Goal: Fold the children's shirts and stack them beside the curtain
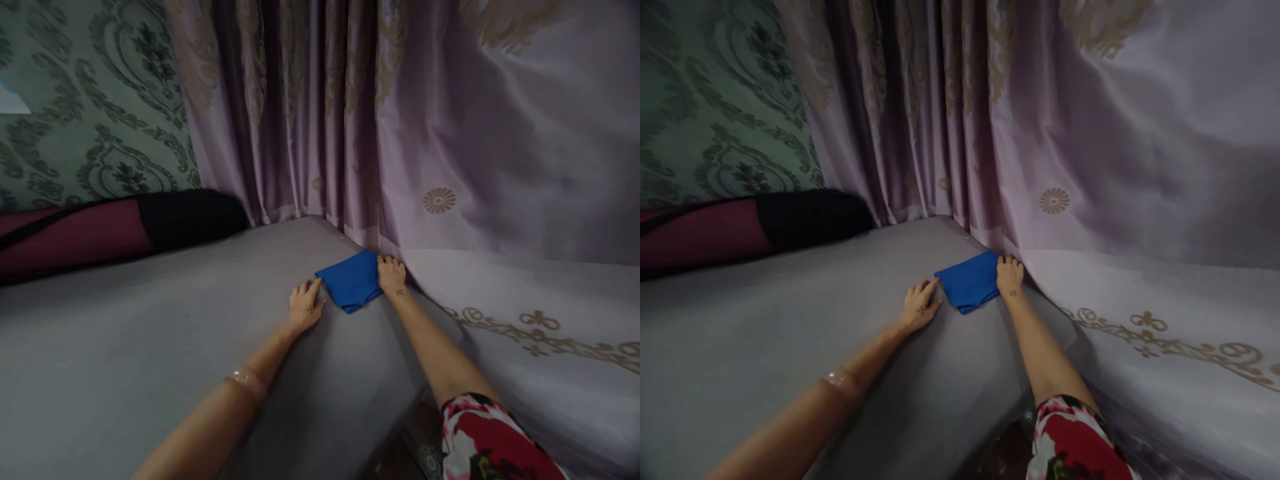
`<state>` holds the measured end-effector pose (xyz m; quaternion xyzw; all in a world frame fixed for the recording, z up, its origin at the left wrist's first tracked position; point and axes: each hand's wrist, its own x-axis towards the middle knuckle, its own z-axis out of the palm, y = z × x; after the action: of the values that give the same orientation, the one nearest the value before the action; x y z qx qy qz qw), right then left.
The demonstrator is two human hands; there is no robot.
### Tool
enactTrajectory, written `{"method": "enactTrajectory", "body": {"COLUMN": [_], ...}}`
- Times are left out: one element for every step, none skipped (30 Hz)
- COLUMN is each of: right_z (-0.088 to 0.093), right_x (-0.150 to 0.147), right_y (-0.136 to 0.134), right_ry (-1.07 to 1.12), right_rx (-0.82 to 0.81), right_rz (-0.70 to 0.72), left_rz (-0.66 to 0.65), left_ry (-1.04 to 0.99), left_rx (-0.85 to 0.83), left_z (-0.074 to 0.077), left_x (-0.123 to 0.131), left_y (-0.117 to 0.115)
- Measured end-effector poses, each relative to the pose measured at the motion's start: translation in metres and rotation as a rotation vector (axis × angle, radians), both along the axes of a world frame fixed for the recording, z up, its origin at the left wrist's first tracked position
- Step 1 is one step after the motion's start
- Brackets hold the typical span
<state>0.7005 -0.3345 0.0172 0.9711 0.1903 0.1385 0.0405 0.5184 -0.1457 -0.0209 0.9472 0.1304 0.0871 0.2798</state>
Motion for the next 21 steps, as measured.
{"method": "enactTrajectory", "body": {"right_z": [-0.001,-0.002,-0.004,-0.006,-0.009,-0.012,-0.015,-0.018,-0.019,-0.020,-0.020,-0.019,-0.018,-0.015,-0.012,-0.008,-0.005,-0.001,0.003,0.006,0.009], "right_x": [-0.001,-0.002,-0.002,-0.002,-0.001,0.001,0.003,0.005,0.008,0.010,0.011,0.012,0.011,0.009,0.006,0.000,-0.008,-0.016,-0.027,-0.038,-0.049], "right_y": [0.003,0.007,0.010,0.013,0.015,0.016,0.017,0.017,0.016,0.015,0.014,0.013,0.012,0.013,0.015,0.019,0.024,0.032,0.041,0.051,0.062], "right_ry": [-0.038,-0.066,-0.075,-0.064,-0.027,0.030,0.097,0.161,0.217,0.262,0.297,0.321,0.334,0.330,0.300,0.248,0.186,0.132,0.096,0.103,0.132], "right_rx": [0.005,0.005,0.006,0.008,0.015,0.027,0.041,0.053,0.060,0.064,0.067,0.069,0.069,0.068,0.067,0.068,0.072,0.077,0.085,0.088,0.084], "right_rz": [-0.001,0.025,0.064,0.098,0.111,0.099,0.064,0.022,-0.012,-0.032,-0.041,-0.042,-0.044,-0.044,-0.035,-0.012,0.026,0.080,0.148,0.221,0.293], "left_rz": [-0.024,-0.050,-0.077,-0.101,-0.122,-0.136,-0.143,-0.137,-0.117,-0.091,-0.059,-0.036,0.006,0.071,0.124,0.175,0.209,0.224,0.234,0.238,0.243], "left_ry": [-0.002,-0.001,0.000,0.001,0.002,0.001,0.000,0.001,0.005,0.016,0.029,0.051,0.062,0.082,0.114,0.138,0.148,0.155,0.157,0.158,0.160], "left_rx": [0.045,0.089,0.131,0.167,0.198,0.226,0.254,0.281,0.309,0.332,0.349,0.368,0.402,0.435,0.456,0.472,0.488,0.501,0.511,0.520,0.524], "left_z": [-0.002,-0.004,-0.006,-0.008,-0.009,-0.010,-0.012,-0.013,-0.015,-0.017,-0.018,-0.020,-0.021,-0.022,-0.022,-0.022,-0.021,-0.020,-0.019,-0.017,-0.016], "left_x": [-0.006,-0.012,-0.019,-0.026,-0.034,-0.042,-0.050,-0.059,-0.069,-0.080,-0.092,-0.105,-0.119,-0.133,-0.147,-0.160,-0.171,-0.179,-0.185,-0.189,-0.191], "left_y": [0.005,0.009,0.014,0.019,0.025,0.032,0.042,0.053,0.066,0.081,0.097,0.114,0.130,0.145,0.157,0.167,0.175,0.179,0.181,0.181,0.179]}}
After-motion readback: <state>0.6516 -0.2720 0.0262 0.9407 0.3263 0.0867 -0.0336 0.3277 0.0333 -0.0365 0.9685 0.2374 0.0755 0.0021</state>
